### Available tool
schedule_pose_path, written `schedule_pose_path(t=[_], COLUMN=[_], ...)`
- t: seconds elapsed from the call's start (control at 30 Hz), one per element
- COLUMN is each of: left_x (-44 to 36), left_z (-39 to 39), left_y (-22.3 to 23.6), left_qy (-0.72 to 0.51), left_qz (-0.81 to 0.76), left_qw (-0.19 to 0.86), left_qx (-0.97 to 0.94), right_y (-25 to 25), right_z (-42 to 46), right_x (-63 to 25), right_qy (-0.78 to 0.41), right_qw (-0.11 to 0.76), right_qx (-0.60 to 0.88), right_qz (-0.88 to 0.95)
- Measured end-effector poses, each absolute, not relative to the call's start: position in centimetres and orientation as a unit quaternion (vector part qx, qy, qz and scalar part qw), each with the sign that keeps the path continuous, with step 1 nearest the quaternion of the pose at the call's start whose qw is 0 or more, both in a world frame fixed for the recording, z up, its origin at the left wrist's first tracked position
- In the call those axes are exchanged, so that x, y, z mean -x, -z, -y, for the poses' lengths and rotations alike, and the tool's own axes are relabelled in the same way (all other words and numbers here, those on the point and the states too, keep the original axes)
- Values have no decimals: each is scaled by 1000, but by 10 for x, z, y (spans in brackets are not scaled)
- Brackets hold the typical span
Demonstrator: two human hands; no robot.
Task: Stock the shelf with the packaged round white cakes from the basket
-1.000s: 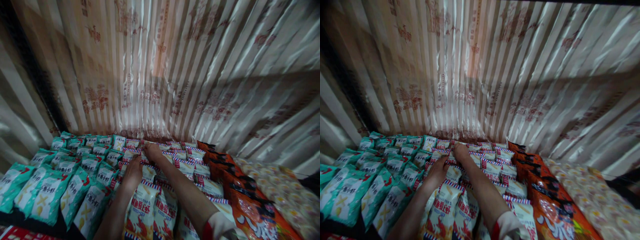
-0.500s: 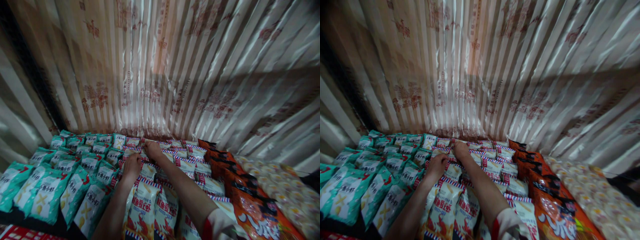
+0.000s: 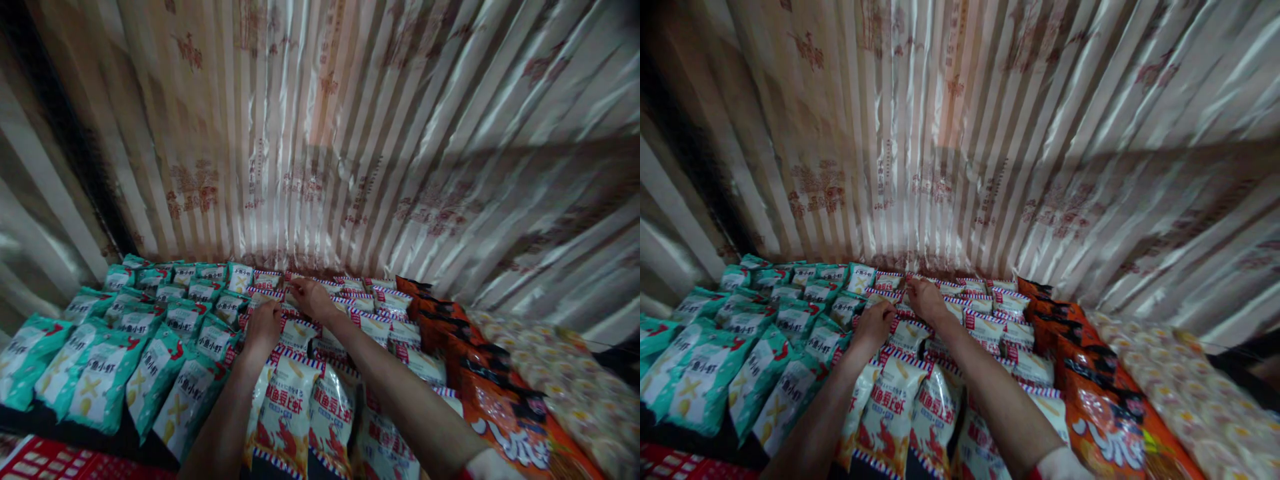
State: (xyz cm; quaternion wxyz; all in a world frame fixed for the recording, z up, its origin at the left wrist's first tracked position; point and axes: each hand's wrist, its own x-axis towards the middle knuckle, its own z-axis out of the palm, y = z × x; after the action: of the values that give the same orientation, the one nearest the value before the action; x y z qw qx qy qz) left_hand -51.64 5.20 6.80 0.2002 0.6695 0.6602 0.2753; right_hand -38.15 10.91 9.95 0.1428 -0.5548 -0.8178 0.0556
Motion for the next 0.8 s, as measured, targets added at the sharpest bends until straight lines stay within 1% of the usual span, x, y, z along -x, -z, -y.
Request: schedule_pose_path(t=[0.03, 0.1, 0.3, 0.5, 0.8], left_x=[517, 517, 519, 529, 543], left_z=[-52, -52, -53, -43, -17], left_y=[-68, -68, -70, -76, -74], left_qy=[-278, -281, -289, -310, -329], left_qz=[-660, -660, -647, -642, -624], left_qw=[200, 204, 217, 213, 160], left_qx=[-669, -666, -671, -668, -690], right_y=[-103, -109, -106, -104, -107], right_z=[-102, -87, -56, -51, -44], right_x=[379, 373, 363, 371, 383], right_qy=[-70, -103, -161, -120, -75], right_qw=[148, 127, 77, 57, 65], right_qx=[534, 502, 489, 548, 594], right_qz=[829, 849, 854, 826, 798])
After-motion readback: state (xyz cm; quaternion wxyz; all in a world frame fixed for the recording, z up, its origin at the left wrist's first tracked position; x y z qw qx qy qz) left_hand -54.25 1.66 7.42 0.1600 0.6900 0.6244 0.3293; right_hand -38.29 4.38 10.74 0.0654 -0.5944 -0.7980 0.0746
